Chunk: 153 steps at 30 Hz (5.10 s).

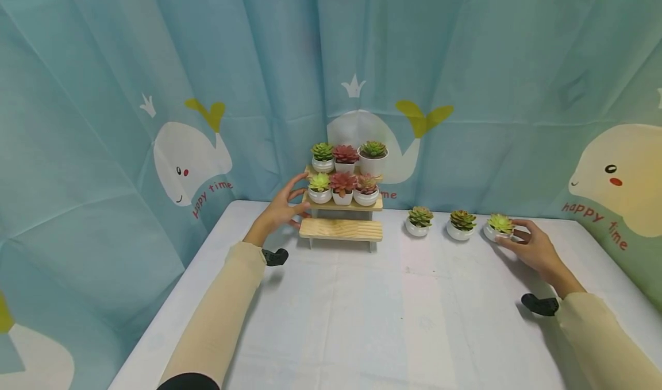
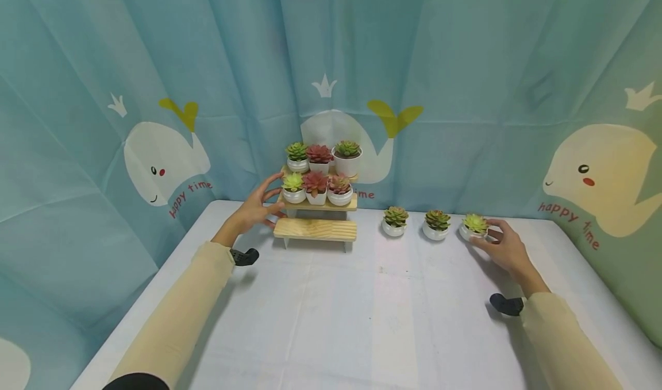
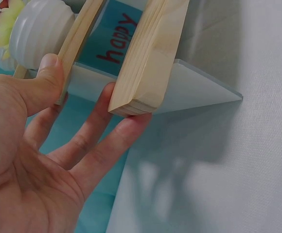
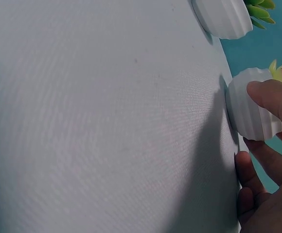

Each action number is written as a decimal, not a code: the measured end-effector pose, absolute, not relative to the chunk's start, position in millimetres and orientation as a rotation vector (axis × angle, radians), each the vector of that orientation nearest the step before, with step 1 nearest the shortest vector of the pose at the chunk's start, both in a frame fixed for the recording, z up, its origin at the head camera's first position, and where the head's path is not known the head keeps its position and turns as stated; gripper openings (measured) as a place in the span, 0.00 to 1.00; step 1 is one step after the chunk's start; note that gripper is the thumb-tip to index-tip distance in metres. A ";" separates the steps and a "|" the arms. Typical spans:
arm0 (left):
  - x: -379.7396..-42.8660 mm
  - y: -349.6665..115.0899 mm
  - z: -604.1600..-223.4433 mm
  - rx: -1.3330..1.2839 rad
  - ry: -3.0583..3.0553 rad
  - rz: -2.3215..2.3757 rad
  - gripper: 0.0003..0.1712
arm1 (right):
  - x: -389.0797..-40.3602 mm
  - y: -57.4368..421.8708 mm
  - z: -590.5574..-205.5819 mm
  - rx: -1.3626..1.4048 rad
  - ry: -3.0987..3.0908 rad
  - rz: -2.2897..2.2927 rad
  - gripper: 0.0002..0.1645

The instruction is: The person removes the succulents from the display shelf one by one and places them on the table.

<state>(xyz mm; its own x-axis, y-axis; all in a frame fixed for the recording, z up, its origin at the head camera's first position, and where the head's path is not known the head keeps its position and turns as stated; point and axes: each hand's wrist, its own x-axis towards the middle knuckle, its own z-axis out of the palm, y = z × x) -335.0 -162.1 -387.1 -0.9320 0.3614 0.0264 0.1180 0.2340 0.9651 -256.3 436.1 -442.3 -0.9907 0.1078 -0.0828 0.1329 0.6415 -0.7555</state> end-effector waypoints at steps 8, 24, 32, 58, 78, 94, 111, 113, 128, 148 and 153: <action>-337.9 -163.3 -389.8 0.439 2.312 1.759 0.46 | -255.7 435.1 -441.4 0.201 2.820 -1.288 0.60; -339.1 -163.6 -391.2 0.449 2.293 1.788 0.46 | -257.3 439.7 -409.8 -0.040 2.805 -1.094 0.68; -337.8 -162.9 -389.6 0.438 2.304 1.781 0.46 | -257.7 432.8 -386.4 -0.143 2.834 -1.057 0.65; -336.6 -162.5 -389.6 0.412 2.318 1.771 0.46 | -264.5 379.7 -341.5 -0.337 2.960 -1.131 0.62; -334.9 -161.7 -388.1 0.441 2.314 1.778 0.46 | -282.1 312.6 -324.8 -0.436 2.923 -1.261 0.60; -333.8 -160.8 -385.9 0.420 2.366 1.747 0.46 | -296.3 248.4 -331.5 -0.555 2.821 -1.405 0.58; -333.1 -161.3 -385.9 0.434 2.352 1.756 0.46 | -309.2 199.0 -353.2 -0.639 2.725 -1.502 0.51; -333.7 -161.4 -386.1 0.441 2.355 1.752 0.46 | -308.8 195.7 -354.0 -0.650 2.711 -1.519 0.51; -336.5 -161.9 -389.2 0.429 2.329 1.773 0.46 | -315.5 174.8 -365.5 -0.645 2.704 -1.585 0.46; -336.7 -161.8 -388.1 0.407 2.338 1.773 0.46 | -322.2 167.4 -369.2 -0.544 2.753 -1.541 0.40; -336.9 -160.9 -388.0 0.420 2.349 1.772 0.45 | -323.3 166.9 -370.6 -0.534 2.766 -1.533 0.39</action>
<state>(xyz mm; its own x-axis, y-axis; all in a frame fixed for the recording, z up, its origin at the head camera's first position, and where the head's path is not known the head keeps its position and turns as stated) -336.9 -160.9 -388.0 -0.9460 0.3224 0.0336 0.1209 0.2547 0.9594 -323.3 166.9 -370.6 -0.9425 -0.2553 0.2157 -0.3182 0.4881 -0.8127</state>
